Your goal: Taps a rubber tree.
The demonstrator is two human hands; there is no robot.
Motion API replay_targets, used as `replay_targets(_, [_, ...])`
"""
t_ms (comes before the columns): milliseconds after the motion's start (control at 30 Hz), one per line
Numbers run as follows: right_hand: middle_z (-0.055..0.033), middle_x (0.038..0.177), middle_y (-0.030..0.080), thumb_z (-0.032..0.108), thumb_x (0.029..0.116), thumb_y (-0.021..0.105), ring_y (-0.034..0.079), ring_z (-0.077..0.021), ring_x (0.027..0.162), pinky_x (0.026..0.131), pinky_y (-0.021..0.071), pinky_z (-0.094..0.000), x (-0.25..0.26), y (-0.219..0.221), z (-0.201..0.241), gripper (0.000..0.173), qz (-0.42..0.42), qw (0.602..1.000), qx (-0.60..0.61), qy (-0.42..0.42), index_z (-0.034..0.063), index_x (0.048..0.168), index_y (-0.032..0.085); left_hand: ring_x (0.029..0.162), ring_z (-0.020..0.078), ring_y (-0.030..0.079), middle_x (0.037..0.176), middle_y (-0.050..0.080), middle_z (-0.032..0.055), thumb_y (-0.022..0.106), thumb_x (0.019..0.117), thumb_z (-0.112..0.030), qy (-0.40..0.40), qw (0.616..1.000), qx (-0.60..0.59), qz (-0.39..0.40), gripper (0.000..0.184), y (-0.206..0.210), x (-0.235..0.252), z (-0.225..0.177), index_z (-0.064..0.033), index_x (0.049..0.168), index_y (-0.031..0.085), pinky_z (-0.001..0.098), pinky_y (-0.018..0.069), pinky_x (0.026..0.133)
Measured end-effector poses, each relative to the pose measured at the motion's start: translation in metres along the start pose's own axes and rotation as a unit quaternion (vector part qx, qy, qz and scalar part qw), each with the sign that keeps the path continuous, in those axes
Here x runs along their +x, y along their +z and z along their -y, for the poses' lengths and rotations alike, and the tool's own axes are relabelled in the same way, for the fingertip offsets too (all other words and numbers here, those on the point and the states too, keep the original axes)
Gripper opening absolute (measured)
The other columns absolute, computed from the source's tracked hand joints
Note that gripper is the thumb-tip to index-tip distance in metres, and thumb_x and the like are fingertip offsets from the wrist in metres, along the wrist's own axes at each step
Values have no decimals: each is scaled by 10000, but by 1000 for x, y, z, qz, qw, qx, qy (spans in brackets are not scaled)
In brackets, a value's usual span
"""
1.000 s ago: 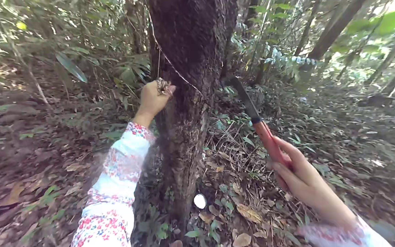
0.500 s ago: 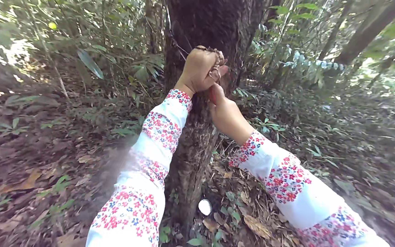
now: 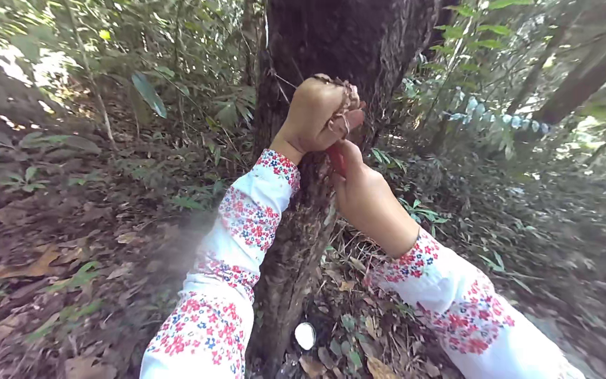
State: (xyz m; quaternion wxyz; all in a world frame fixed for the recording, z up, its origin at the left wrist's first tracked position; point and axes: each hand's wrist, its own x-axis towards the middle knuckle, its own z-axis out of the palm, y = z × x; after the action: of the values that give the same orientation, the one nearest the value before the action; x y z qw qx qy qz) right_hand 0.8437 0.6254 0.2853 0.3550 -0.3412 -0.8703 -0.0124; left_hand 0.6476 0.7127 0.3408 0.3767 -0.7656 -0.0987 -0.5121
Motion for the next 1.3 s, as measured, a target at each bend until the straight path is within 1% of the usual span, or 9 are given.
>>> replay_targets(100, [-241, 1083, 671, 106, 1077, 453, 708, -410, 844, 712, 577, -578, -4, -7, 2, 631, 64, 997, -23, 29, 188, 1643, 187, 613, 188, 636, 607, 624, 115, 264, 1053, -571, -24, 999, 34, -34, 753, 4, 13, -28, -33, 654, 609, 386, 506, 698])
replay_targets(400, [-260, 1113, 665, 101, 1067, 482, 705, -428, 882, 747, 575, -590, -7, 2, -32, 628, 77, 997, -1, 16, 157, 1634, 219, 633, 208, 669, 630, 665, 121, 276, 1025, -572, -47, 995, 89, -22, 746, 23, 9, -44, -33, 671, 652, 427, 527, 754])
replay_targets(500, [-266, 1101, 669, 89, 1056, 496, 704, -431, 875, 751, 569, -576, -26, -6, -33, 637, 98, 995, -19, 15, 119, 1631, 223, 560, 186, 625, 575, 620, 102, 247, 1042, -574, -32, 997, 71, -5, 761, 27, 7, -63, -41, 658, 630, 397, 508, 697])
replay_targets(667, [-260, 1112, 685, 95, 1067, 472, 705, -450, 914, 773, 556, -624, 8, -21, -32, 640, 101, 995, -12, 0, 175, 1643, 204, 624, 243, 669, 627, 655, 140, 280, 1027, -560, -74, 991, 114, -15, 746, 22, 19, -37, -11, 672, 640, 442, 513, 665])
replay_targets(767, [-208, 896, 670, 92, 1050, 514, 687, -389, 740, 656, 560, -572, -17, -27, -52, 573, 103, 994, 0, -39, 88, 1570, 276, 594, 255, 658, 599, 636, 131, 330, 989, -507, -91, 988, 121, -6, 672, 36, 20, -65, -15, 644, 630, 457, 505, 607])
replay_targets(833, [-217, 909, 673, 82, 1053, 506, 695, -397, 774, 701, 563, -573, -25, -27, -52, 556, 117, 993, 9, -29, 65, 1562, 282, 556, 240, 632, 566, 607, 117, 307, 1007, -503, -78, 990, 118, 15, 679, 38, 17, -72, -30, 616, 598, 432, 476, 582])
replay_targets(1000, [-125, 739, 635, 107, 1050, 491, 627, -284, 576, 545, 532, -500, -18, -28, -66, 532, 104, 990, 46, -85, 121, 1543, 293, 606, 280, 661, 606, 628, 133, 421, 972, -432, -160, 979, 115, 57, 575, 36, 21, -73, 1, 659, 633, 487, 494, 590])
replay_targets(1133, [-147, 802, 667, 125, 1000, 505, 647, -276, 616, 566, 547, -473, -64, -30, -89, 437, 73, 990, 42, -113, 10, 1420, 475, 519, 210, 613, 541, 591, 83, 347, 991, -500, -137, 985, 104, 23, 645, 60, 1, -114, -54, 599, 601, 410, 474, 527])
replay_targets(1300, [-145, 781, 656, 106, 1009, 501, 629, -285, 580, 532, 533, -476, -35, -22, -75, 478, -6, 992, 38, -119, 21, 1476, 437, 609, 243, 673, 620, 661, 131, 405, 986, -414, -83, 990, 108, 44, 578, 43, 29, -84, 1, 690, 676, 463, 523, 730])
